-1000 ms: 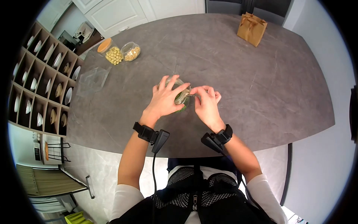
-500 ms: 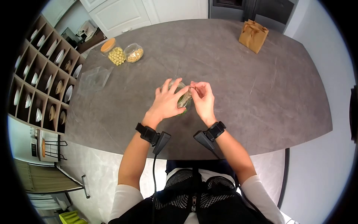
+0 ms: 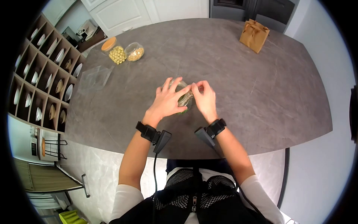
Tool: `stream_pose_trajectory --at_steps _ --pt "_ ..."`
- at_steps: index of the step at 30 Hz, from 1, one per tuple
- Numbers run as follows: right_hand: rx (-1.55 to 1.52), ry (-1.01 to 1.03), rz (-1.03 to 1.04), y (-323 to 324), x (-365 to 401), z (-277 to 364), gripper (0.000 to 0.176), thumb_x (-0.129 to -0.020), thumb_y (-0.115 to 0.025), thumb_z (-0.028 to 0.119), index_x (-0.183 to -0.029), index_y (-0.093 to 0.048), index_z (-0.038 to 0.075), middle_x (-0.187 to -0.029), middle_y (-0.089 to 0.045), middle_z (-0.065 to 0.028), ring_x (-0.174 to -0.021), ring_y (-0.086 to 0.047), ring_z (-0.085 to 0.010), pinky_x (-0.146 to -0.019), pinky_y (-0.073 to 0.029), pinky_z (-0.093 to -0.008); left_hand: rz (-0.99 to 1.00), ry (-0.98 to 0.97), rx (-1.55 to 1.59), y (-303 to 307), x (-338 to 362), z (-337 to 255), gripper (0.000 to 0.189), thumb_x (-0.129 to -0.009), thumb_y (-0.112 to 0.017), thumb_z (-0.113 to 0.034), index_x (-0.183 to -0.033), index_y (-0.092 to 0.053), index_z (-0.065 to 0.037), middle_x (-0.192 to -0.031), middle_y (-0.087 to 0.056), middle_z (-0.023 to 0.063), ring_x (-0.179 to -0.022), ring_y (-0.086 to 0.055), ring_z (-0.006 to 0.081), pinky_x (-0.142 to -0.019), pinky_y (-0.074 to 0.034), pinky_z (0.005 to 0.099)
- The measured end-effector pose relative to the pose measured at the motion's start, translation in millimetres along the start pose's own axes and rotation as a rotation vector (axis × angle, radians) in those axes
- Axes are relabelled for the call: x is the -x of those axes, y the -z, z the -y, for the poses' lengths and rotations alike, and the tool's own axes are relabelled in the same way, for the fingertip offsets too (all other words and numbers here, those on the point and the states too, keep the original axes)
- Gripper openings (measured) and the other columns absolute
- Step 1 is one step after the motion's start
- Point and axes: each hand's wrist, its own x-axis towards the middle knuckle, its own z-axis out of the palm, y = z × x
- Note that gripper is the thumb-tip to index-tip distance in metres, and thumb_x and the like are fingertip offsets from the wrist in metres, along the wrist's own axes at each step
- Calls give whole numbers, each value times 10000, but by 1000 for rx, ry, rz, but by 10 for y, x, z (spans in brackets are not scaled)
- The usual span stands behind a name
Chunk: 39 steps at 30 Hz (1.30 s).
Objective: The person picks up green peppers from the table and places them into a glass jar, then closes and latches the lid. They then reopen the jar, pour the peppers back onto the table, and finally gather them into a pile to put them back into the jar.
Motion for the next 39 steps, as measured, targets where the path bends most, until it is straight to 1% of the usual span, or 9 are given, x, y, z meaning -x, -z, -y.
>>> stream_pose_trajectory --at_steps 3,6,9,12,17,20,29,35,39 --pt "355 -39 129 100 -144 111 395 -844 -425 372 -803 -587 14 -770 -617 -188 -759 -582 -379 -696 -452 -439 69 38 22 69 -27 -38 766 -581 -725 -335 -1261 -371 -337 -1323 -284 76 -1202 -259 363 -805 -358 556" --pt "175 -53 126 -13 -203 -124 382 -862 -415 345 -806 -577 4 -680 -610 -172 -654 -605 -328 -633 -469 -400 44 16 -38 40 -33 -42 812 -582 -723 -338 -1289 -323 -344 -1320 -281 79 -1189 -270 366 -807 -361 551" --pt "-255 -312 139 -15 -170 -387 369 -883 -401 314 -804 -570 -4 -614 -593 -150 -544 -603 -253 -560 -473 -352 75 50 28 74 -25 -46 846 -595 -713 -350 -1321 -282 -290 -1334 -265 84 -1218 -234 350 -844 -350 539" --pt "-94 -186 97 13 -76 -366 362 -895 -395 296 -806 -566 -10 -571 -573 -124 -468 -577 -183 -511 -465 -306 76 35 -35 98 -21 -74 852 -596 -711 -348 -1326 -279 -265 -1334 -264 86 -1216 -235 352 -859 -343 529" --pt "155 51 -57 -28 -115 -274 281 -885 -381 245 -802 -553 39 -693 -598 -195 -666 -568 -408 -595 -450 -475 87 32 -19 73 -37 -62 827 -597 -712 -347 -1312 -304 -276 -1342 -251 75 -1211 -238 351 -863 -333 521" --pt "407 51 11 51 -127 -34 223 -868 -395 224 -846 -531 50 -700 -602 -194 -654 -578 -398 -589 -457 -476 81 33 -15 63 -31 -52 823 -594 -715 -351 -1308 -310 -289 -1342 -253 73 -1207 -237 353 -856 -331 529" --pt "678 139 149 36 -244 14 156 -782 -479 149 -851 -476 9 -672 -603 -199 -634 -598 -371 -569 -477 -444 73 21 -29 45 -12 -45 778 -620 -706 -361 -1297 -330 -291 -1350 -231 84 -1229 -213 357 -872 -325 524" --pt "501 66 191 70 -223 -87 185 -803 -444 168 -930 -489 43 -727 -612 -199 -753 -594 -385 -678 -465 -462 88 24 -35 63 -11 -57 721 -629 -701 -360 -1268 -371 -305 -1346 -236 90 -1225 -214 365 -868 -325 523" --pt "413 -71 229 78 -234 -149 325 -851 -364 288 -855 -578 43 -786 -613 -208 -814 -577 -397 -726 -447 -471 65 10 -32 57 -14 -66 708 -628 -702 -354 -1258 -384 -308 -1337 -246 88 -1212 -230 358 -869 -323 516"
